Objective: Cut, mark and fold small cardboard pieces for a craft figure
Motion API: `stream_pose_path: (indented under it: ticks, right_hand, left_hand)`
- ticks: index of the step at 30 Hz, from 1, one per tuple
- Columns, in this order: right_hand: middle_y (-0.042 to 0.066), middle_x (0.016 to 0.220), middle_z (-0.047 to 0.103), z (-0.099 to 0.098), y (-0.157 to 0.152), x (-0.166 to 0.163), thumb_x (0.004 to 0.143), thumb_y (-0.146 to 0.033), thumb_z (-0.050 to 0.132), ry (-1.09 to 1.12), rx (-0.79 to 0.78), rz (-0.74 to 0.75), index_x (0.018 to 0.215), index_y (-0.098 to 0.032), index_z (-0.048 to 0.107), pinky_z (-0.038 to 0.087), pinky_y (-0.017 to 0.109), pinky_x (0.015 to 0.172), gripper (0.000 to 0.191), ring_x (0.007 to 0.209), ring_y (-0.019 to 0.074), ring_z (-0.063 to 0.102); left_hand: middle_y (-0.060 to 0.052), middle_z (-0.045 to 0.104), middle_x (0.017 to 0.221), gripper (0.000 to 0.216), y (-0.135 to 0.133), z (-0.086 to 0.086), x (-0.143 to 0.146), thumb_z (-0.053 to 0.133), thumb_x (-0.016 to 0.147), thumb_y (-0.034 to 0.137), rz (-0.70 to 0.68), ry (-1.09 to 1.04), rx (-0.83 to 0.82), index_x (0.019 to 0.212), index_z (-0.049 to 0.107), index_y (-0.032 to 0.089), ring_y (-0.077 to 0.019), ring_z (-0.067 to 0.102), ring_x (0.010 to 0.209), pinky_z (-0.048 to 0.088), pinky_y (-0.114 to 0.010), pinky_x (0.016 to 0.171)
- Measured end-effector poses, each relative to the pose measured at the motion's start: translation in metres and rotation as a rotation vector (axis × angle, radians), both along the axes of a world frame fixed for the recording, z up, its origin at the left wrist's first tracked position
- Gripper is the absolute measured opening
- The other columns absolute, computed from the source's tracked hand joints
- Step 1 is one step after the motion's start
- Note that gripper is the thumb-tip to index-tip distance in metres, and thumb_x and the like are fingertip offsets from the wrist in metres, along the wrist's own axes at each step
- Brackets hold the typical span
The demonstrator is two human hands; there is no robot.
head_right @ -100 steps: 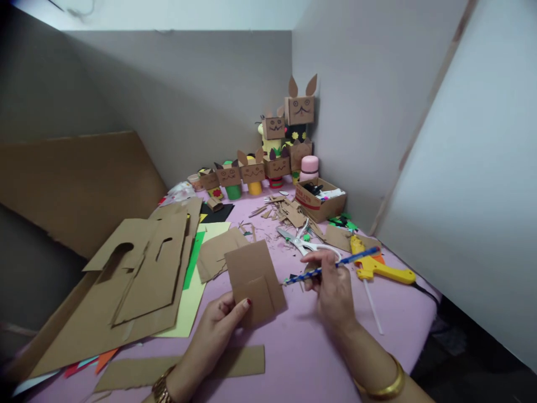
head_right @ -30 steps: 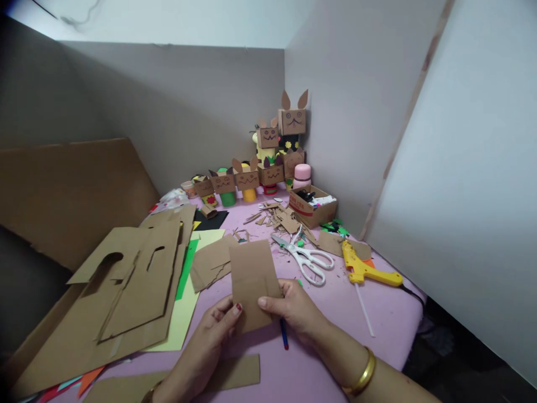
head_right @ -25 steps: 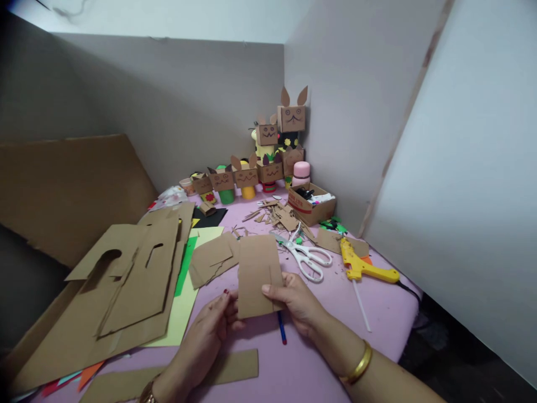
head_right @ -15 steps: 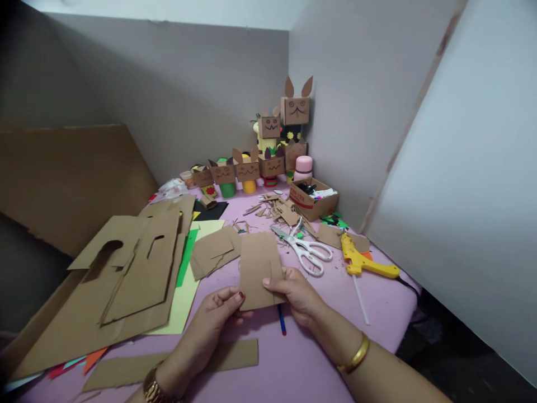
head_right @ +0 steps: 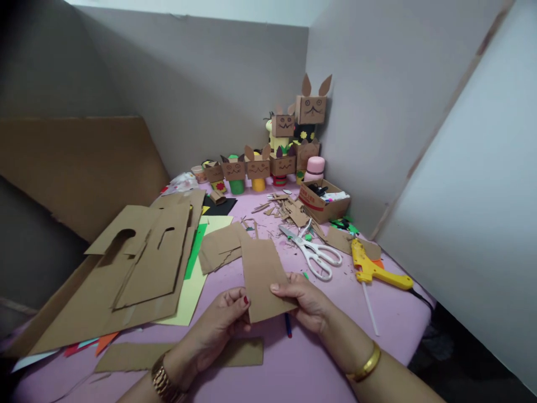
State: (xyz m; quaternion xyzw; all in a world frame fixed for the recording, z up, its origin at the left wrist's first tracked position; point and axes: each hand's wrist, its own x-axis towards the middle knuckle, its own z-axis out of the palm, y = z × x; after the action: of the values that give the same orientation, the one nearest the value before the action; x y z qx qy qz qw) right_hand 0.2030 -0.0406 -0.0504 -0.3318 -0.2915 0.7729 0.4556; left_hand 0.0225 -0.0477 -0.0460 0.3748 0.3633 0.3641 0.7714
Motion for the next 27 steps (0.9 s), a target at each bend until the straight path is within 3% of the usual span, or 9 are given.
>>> stream_pose_path:
  ticks: [5,16,22,27]
  right_hand:
    - [0.006,0.072,0.074,-0.0025,-0.0023,-0.0010,0.053,-0.019,0.082,0.038,0.031,0.072,0.083,-0.012,0.072,0.052,0.023,0.061,0.032,0.062,0.0149,0.067]
    - [0.009,0.082,0.075,0.0024,-0.0079,-0.0020,0.060,-0.022,0.080,0.015,0.104,0.199,0.097,-0.010,0.071,0.051,0.025,0.068,0.040,0.069,0.0163,0.068]
    - [0.010,0.081,0.075,-0.0004,-0.0061,-0.0046,0.061,-0.025,0.079,-0.048,0.139,0.134,0.098,-0.009,0.071,0.051,0.025,0.067,0.041,0.068,0.0168,0.068]
    - [0.010,0.084,0.074,0.0013,-0.0056,-0.0068,0.064,-0.025,0.078,-0.068,0.195,0.057,0.099,-0.010,0.070,0.051,0.031,0.073,0.039,0.071,0.0195,0.068]
  left_hand:
    - [-0.004,0.065,0.071,0.030,0.0002,0.0011,-0.0023,0.073,0.070,0.037,-0.033,-0.068,0.043,0.086,0.067,0.013,-0.0097,0.055,0.059,0.043,-0.020,0.056]
    - [-0.002,0.060,0.070,0.028,0.0064,0.0004,-0.0050,0.070,0.074,0.039,0.104,-0.106,0.064,0.085,0.068,0.013,-0.0125,0.057,0.067,0.044,-0.021,0.059]
    - [-0.004,0.067,0.070,0.025,0.0095,-0.0031,-0.0052,0.068,0.075,0.038,0.158,-0.094,0.029,0.078,0.068,0.014,-0.0098,0.055,0.059,0.043,-0.019,0.056]
    - [-0.009,0.073,0.081,0.030,0.0068,0.0017,-0.0011,0.062,0.080,0.040,0.102,-0.091,0.058,0.089,0.070,0.013,-0.0153,0.063,0.068,0.047,-0.022,0.061]
